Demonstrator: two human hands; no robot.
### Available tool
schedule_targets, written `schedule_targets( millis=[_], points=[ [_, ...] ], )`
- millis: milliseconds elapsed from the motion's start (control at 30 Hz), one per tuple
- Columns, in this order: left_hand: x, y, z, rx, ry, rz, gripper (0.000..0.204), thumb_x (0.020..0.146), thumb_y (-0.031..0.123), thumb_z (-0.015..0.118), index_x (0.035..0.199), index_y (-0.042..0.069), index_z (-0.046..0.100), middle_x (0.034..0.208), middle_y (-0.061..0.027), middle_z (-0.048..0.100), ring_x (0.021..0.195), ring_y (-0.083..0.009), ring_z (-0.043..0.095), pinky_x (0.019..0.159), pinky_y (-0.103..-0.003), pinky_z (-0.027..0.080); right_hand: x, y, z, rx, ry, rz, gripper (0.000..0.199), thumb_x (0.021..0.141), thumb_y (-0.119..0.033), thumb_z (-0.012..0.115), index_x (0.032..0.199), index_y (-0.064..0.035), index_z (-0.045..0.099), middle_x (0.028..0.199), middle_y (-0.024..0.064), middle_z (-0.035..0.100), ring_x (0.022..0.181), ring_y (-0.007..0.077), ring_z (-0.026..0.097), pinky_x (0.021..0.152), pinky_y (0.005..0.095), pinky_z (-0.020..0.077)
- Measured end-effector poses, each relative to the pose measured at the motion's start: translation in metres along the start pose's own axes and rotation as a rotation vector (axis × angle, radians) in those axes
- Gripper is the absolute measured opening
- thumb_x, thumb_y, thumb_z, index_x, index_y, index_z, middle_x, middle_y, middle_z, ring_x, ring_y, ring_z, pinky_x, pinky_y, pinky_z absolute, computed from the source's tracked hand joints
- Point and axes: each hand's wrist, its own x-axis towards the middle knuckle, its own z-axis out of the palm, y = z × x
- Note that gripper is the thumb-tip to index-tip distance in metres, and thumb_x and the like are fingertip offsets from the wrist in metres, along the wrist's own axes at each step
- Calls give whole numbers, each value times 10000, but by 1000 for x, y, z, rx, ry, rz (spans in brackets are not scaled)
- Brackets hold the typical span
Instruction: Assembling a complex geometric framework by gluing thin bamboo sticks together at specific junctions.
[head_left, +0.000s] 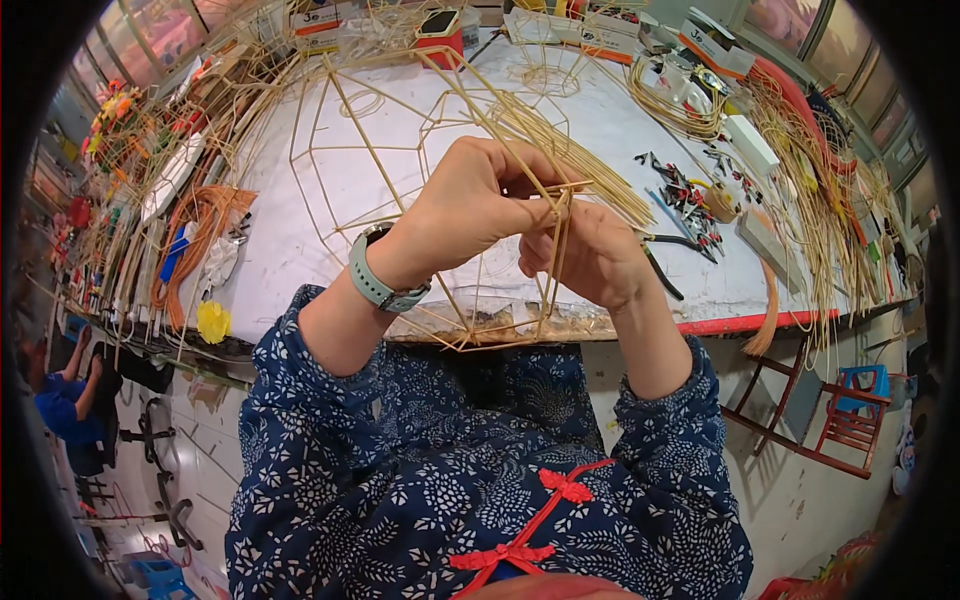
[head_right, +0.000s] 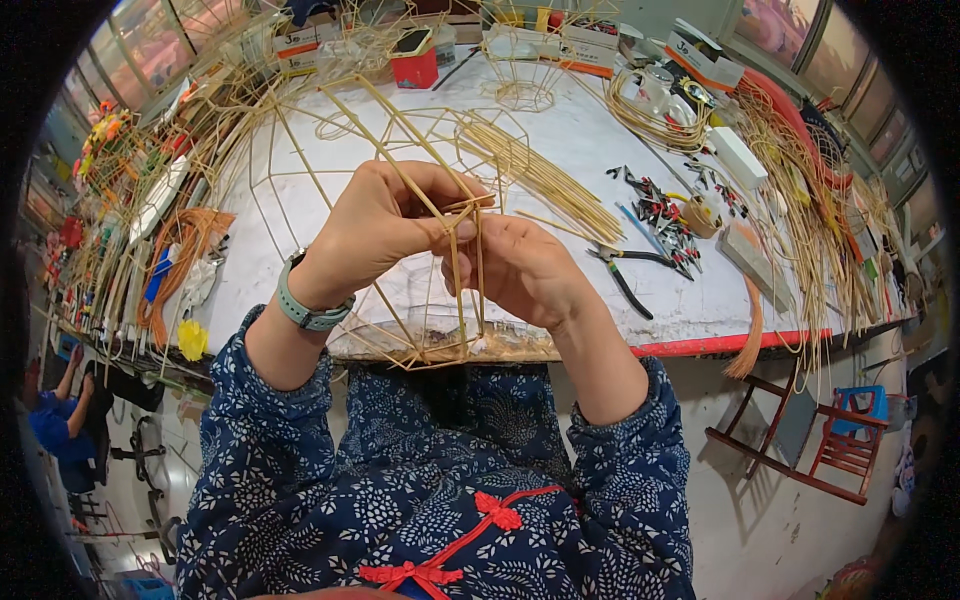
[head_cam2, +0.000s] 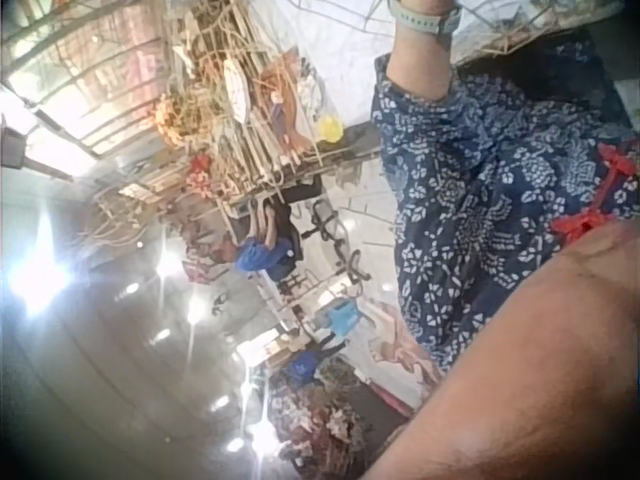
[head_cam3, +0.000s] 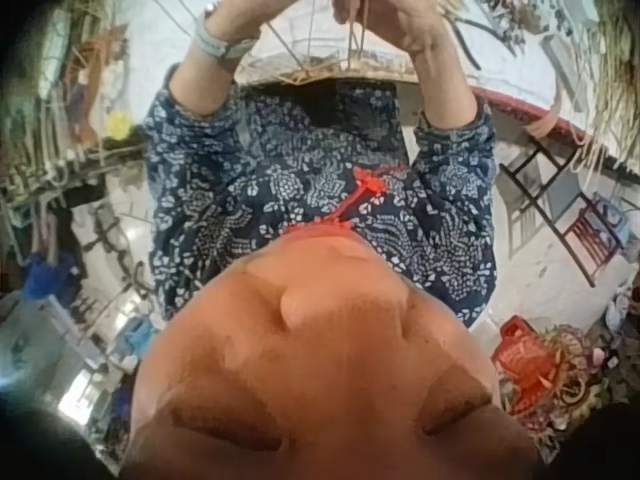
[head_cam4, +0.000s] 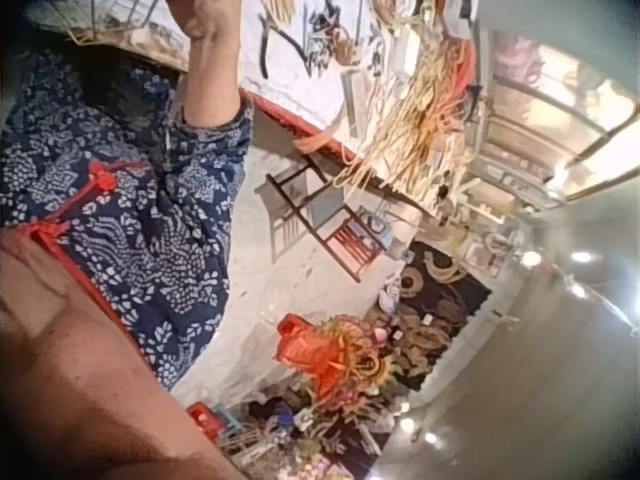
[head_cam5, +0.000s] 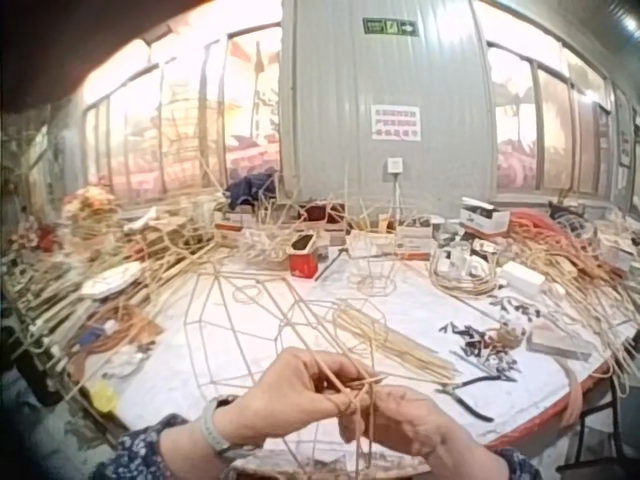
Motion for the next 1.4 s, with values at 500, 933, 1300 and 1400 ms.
schedule_targets(
  millis=[500, 933, 1300, 1400],
  points=[
    [-11, -12, -10, 129, -40, 95, 114, 732, 30, 644, 820, -39, 666, 714, -84, 655, 680, -78, 587, 627, -227, 484, -3, -66, 27, -1459, 201, -89, 79, 795, -33, 615, 825, 34, 645, 612, 11, 580, 510, 92, 495, 486, 207, 370],
    [-13, -17, -18, 159, -142, 159, 127, 816, 40, 630, 908, -41, 662, 803, -77, 666, 731, -96, 596, 684, -231, 488, 25, -85, 85, -2385, -511, -797, 168, 644, 17, 668, 808, -11, 643, 539, 53, 482, 435, 159, 474, 398, 275, 335],
    [-22, -19, -22, 75, -14, 231, 136, 803, 89, 652, 879, -24, 661, 763, -85, 650, 725, -109, 598, 670, -237, 477, 35, -90, 108, -2361, -697, -770, 198, 586, -15, 671, 782, -23, 638, 508, 20, 413, 421, 156, 410, 396, 281, 299],
    [-23, -21, -22, 195, 76, 349, 125, 787, 93, 653, 851, -13, 667, 709, -107, 654, 680, -122, 616, 625, -261, 475, 48, -91, 107, -2237, -731, -699, 157, 617, -13, 685, 767, -23, 639, 526, 36, 465, 432, 161, 437, 404, 281, 311]
  ],
)
